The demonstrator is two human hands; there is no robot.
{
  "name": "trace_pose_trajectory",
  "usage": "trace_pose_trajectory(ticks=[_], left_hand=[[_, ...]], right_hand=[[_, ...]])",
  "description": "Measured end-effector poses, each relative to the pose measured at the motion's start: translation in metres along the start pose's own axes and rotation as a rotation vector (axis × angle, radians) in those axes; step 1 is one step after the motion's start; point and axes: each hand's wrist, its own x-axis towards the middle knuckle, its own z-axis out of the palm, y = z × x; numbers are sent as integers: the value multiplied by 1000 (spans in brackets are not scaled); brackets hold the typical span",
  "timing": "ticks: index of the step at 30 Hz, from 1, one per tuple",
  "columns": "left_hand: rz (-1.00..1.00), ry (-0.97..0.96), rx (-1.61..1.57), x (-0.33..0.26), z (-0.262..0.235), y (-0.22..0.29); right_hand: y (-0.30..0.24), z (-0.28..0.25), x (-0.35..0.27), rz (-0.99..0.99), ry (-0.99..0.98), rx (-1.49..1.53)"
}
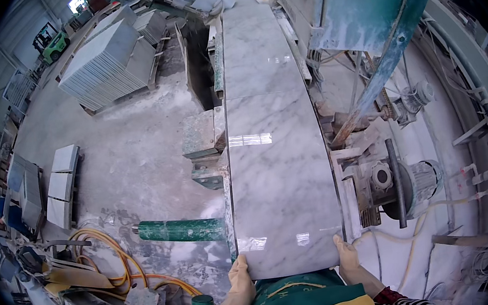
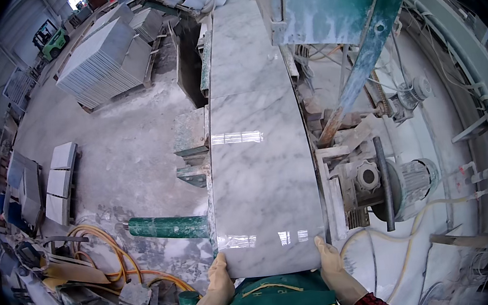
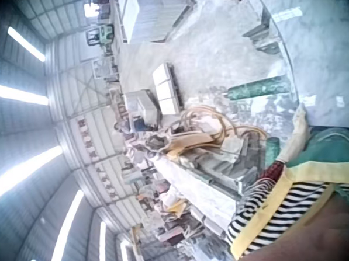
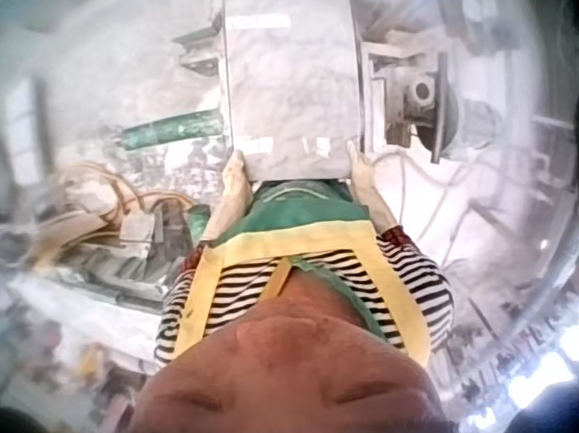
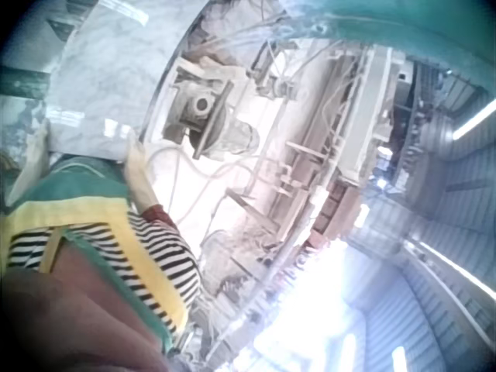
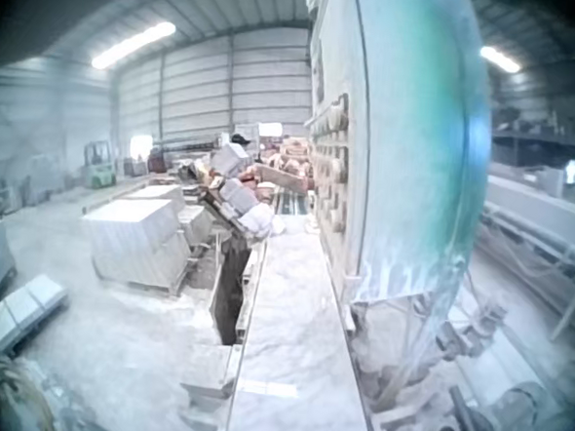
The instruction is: The person repeatedly feeds large marble-patterned tiles through a conveyor polishing machine, guiding each tile by hand and flipping it to process both sides. The person stacks finished tiles on a nearby rack.
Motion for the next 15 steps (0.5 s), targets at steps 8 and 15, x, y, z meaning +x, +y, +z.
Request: trace_pose_trajectory(ticks=[8, 15], left_hand=[[34, -30, 17, 14, 5, -4], [-91, -163, -22, 20, -2, 8]], right_hand=[[-9, 11, 9, -35, 55, -88], [-29, -38, 10, -433, -223, -948]])
